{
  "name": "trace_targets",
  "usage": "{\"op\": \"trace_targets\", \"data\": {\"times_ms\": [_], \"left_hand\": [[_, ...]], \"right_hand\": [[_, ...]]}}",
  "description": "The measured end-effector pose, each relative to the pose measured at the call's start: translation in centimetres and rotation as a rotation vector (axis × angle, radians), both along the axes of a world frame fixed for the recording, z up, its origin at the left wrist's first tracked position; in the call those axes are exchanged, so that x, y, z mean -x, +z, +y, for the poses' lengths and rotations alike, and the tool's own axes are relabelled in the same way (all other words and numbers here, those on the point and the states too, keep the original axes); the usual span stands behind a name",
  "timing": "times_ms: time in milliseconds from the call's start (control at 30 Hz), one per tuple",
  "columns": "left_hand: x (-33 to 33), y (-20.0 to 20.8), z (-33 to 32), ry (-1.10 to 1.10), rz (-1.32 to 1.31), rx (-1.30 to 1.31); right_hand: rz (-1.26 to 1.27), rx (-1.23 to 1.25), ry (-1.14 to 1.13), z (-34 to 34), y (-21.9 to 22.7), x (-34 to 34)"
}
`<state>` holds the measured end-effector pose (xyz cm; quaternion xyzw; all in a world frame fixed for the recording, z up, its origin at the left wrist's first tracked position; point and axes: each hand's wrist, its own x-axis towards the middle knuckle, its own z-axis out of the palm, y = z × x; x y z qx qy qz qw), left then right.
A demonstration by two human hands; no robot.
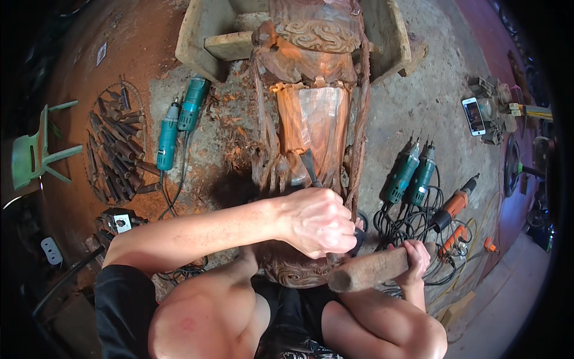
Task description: The person carves a large piece of wood using a chisel and mallet, then switches to a rotary power tool to refine the surface. The workpiece is rotated and repositioned during the process.
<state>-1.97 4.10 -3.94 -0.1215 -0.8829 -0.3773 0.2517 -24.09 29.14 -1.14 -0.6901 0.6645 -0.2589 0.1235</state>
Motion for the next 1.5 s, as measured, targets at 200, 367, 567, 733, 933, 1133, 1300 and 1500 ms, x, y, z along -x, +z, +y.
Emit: {"op": "trace_targets", "data": {"times_ms": [200,367,567,733,933,1133,1300,1500], "left_hand": [[-0.1,0.1,-0.5,-0.031,-0.057,0.013],[0.2,0.3,-1.0,-0.039,-0.075,0.051],[0.1,0.1,-1.3,-0.014,-0.059,0.05],[0.3,0.3,-2.4,0.017,-0.135,0.124],[0.3,0.9,-3.6,0.056,-0.213,0.147],[2.0,2.7,-0.9,-0.011,-0.111,0.287],[2.2,0.5,-1.7,-0.084,-0.114,0.252],[2.4,0.3,-2.7,-0.177,-0.12,0.263]], "right_hand": [[0.016,0.005,0.0,-0.8,-0.2,0.2],[0.026,-0.001,-0.03,0.1,0.3,0.4],[0.015,0.001,-0.047,-0.2,-0.2,0.6],[0.009,0.002,-0.077,-0.1,-0.3,0.8],[-0.014,-0.016,-0.098,-0.8,-0.6,1.5],[-0.143,-0.042,-0.084,-2.0,-0.3,3.0],[-0.111,0.003,-0.124,0.9,-1.5,2.4],[-0.022,0.054,-0.021,0.4,-2.2,2.3]]}}
